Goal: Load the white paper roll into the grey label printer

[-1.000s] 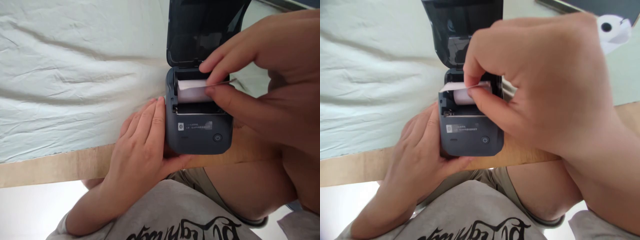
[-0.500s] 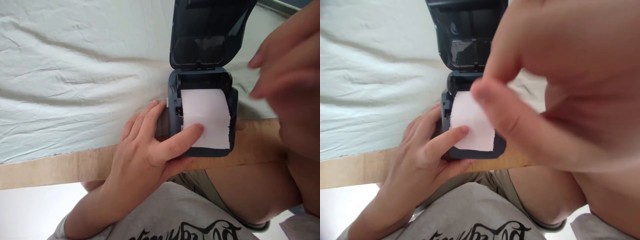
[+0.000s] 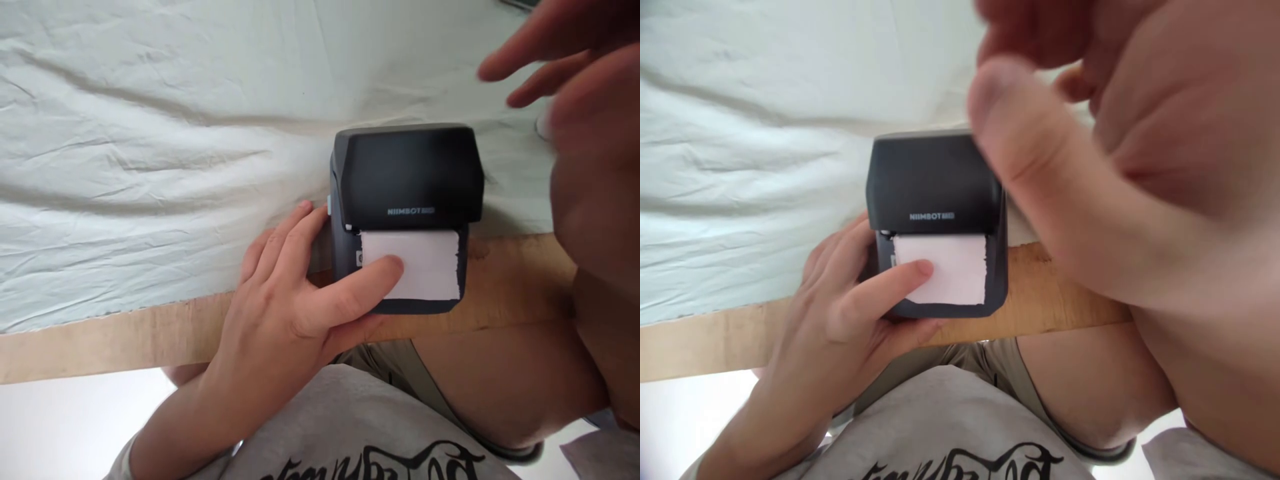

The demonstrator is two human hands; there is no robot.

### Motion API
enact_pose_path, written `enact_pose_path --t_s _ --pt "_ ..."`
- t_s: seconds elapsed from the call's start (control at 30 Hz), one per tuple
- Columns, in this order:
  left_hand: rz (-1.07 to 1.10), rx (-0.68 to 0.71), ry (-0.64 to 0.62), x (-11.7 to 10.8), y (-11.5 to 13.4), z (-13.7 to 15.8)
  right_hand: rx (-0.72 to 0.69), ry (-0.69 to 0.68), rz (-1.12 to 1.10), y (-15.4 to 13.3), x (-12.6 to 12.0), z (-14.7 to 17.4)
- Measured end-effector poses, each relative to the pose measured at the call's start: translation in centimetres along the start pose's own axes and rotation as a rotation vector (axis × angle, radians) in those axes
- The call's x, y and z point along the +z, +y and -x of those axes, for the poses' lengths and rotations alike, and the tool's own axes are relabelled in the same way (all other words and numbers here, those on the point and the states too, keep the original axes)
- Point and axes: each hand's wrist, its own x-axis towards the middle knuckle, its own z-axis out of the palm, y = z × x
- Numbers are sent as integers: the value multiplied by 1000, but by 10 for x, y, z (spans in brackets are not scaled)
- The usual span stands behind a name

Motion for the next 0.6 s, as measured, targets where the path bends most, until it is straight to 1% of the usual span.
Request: enact_pose_path --t_s 0.03,0.1,0.13,0.17,0.23,0.3,0.4,0.5,0.6 --pt "5 12 42 3 0 1 -120 -72 95 1 -2 0" --pt "7 37 105 9 -1 1 -403 -233 302 5 -6 0" --pt "-1 52 132 11 -2 1 -511 -291 384 8 -8 -1" --pt "-16 54 152 13 -2 1 -563 -328 431 10 -9 -2" --pt "-58 58 169 15 -3 0 -535 -360 416 14 -12 -6" --pt "-91 75 178 15 -3 -1 -481 -329 362 18 -15 -11" --pt "-98 50 147 13 -2 -3 -431 -236 297 23 -18 -20" --pt "-86 31 126 10 0 -3 -401 -227 294 28 -17 -26" --pt "-55 16 118 10 1 -4 -388 -220 298 27 -12 -24"
